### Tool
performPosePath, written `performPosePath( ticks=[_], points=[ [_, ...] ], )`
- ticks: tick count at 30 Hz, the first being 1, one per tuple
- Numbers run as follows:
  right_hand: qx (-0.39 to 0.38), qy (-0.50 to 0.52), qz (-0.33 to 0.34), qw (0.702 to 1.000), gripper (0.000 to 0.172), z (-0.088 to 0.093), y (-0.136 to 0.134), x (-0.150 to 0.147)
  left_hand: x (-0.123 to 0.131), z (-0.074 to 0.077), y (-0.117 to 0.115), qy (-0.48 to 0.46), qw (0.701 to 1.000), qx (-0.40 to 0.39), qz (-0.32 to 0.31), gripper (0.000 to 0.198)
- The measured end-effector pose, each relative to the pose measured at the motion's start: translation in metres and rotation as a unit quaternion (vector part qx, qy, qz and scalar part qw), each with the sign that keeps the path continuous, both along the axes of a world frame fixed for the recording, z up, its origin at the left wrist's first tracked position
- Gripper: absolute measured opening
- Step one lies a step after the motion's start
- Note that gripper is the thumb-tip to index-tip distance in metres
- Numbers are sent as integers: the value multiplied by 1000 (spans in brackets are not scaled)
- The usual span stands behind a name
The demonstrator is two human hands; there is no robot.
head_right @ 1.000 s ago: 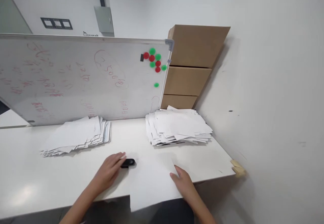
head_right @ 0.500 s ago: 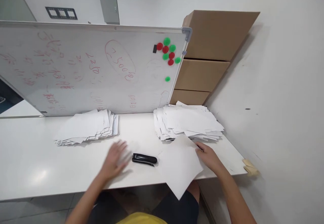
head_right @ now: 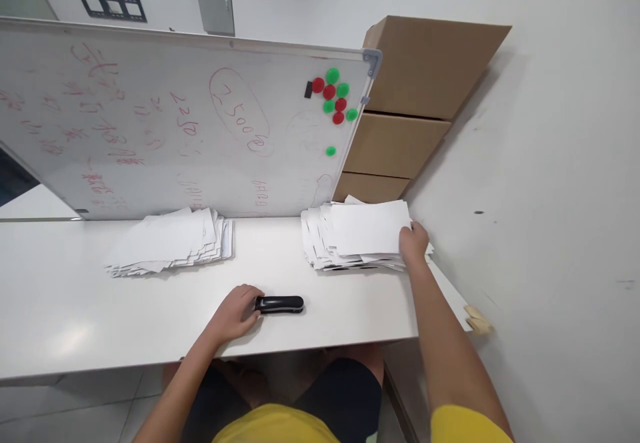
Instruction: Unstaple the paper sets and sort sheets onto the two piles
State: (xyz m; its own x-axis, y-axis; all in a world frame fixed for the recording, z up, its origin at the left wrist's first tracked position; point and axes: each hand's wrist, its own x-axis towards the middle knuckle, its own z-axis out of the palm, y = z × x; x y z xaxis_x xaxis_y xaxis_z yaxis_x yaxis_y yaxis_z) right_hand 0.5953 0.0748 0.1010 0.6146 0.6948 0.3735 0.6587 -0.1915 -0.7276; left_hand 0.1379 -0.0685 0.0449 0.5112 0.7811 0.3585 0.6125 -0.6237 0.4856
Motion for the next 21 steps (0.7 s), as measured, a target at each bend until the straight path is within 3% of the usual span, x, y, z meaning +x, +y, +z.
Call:
performPosePath(
  ticks=[3,5,7,9,11,14,17,19,21],
  points=[
    [6,-5,-26,1000,43,-4,7,-15,-35,2,23,-16,991,72,115,30],
    [25,-25,-17,999,47,-4,-2,-28,-74,8,44,17,964,107,242,33],
    [60,-43,21,997,44,-4,-21,-45,-112,14,61,63,930,100,347,49],
    [115,-26,77,990,37,-8,-48,-66,-138,18,67,76,922,82,371,52],
    [159,39,127,978,31,-13,-80,-90,-146,19,63,62,932,86,348,41],
    [154,146,142,967,25,-20,-125,-129,-129,19,44,47,942,107,313,29],
    [102,242,182,948,26,-22,-162,-174,-83,23,14,10,952,143,272,25],
    [22,323,272,906,30,-20,-182,-206,-40,28,-14,-108,954,176,217,20],
    [-18,428,336,839,42,-17,-198,-235,6,33,-44,-273,932,117,208,14]
  ],
)
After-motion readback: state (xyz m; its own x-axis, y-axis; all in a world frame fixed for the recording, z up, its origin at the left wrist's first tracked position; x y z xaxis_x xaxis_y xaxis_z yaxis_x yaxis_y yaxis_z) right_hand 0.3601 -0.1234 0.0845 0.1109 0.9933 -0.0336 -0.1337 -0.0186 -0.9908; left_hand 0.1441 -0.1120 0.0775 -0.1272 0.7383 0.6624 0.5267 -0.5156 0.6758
